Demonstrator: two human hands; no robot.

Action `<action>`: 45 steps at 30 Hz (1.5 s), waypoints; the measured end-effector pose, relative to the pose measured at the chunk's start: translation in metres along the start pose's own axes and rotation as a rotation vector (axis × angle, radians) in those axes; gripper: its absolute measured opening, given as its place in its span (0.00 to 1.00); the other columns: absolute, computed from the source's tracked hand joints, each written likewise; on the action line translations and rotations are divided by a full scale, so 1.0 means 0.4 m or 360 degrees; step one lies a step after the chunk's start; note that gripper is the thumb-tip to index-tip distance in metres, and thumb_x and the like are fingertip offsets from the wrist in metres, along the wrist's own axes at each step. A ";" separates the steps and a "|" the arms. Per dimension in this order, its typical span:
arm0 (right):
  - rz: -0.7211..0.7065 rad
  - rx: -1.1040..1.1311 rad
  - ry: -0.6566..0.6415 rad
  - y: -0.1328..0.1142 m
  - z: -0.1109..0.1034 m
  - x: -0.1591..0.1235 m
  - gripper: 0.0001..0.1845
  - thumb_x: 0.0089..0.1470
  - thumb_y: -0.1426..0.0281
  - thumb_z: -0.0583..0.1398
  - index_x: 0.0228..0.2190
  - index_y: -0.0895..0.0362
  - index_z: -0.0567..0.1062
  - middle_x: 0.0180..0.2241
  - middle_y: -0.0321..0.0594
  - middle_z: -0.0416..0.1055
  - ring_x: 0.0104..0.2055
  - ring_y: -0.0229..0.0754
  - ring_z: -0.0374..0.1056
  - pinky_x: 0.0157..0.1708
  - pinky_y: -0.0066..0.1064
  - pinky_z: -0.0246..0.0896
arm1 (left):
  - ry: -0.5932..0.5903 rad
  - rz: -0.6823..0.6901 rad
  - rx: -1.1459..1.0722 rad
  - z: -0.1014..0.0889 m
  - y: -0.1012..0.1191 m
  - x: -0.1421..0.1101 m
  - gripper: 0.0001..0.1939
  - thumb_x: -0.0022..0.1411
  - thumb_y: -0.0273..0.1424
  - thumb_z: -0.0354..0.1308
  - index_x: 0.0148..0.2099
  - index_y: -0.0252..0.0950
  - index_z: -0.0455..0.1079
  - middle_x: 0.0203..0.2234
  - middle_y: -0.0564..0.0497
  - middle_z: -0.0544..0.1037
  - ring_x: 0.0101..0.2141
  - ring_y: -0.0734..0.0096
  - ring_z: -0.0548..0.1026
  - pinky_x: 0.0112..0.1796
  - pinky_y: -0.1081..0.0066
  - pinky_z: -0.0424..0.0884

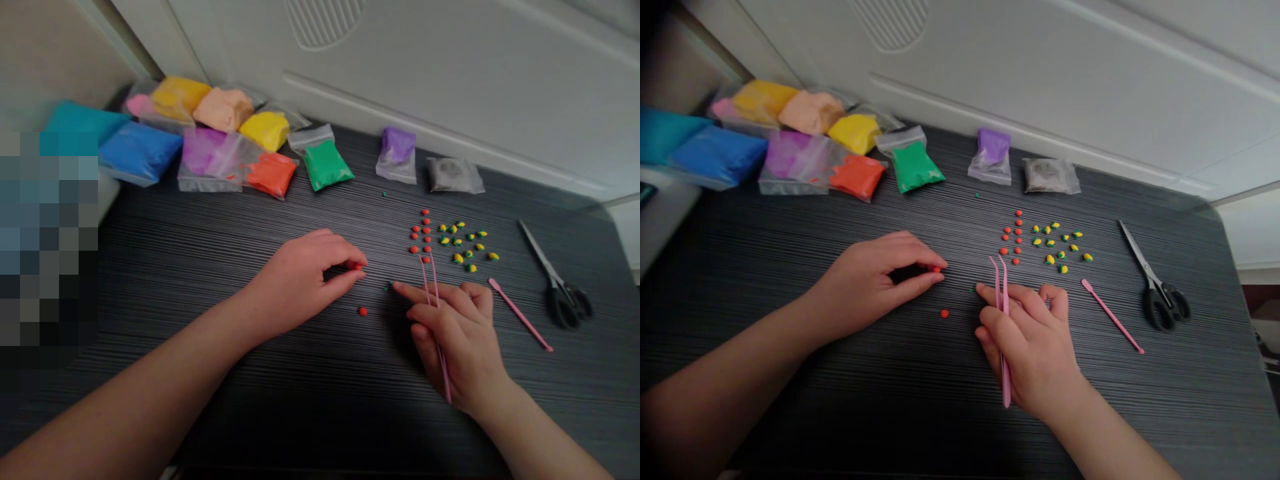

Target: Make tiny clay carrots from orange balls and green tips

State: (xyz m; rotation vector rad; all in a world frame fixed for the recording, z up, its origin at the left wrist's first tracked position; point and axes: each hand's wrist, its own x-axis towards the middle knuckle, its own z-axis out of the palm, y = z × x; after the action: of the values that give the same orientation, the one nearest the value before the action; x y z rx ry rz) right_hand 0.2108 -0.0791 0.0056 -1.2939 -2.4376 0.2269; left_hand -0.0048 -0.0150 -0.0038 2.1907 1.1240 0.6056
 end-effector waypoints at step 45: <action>0.0228 0.0065 0.0214 0.003 0.021 -0.001 0.15 0.54 0.70 0.51 0.44 0.55 0.65 0.40 0.41 0.69 0.38 0.42 0.61 0.39 0.38 0.54 | 0.0018 0.0036 -0.0016 0.003 0.002 -0.001 0.07 0.56 0.30 0.51 0.36 0.37 0.69 0.31 0.54 0.74 0.35 0.74 0.68 0.38 0.74 0.62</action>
State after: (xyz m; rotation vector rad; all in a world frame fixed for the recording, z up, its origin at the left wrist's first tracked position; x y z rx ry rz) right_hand 0.2086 -0.0782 -0.0026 -1.4199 -2.2203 0.2187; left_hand -0.0037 -0.0158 -0.0043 2.1967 1.1008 0.6329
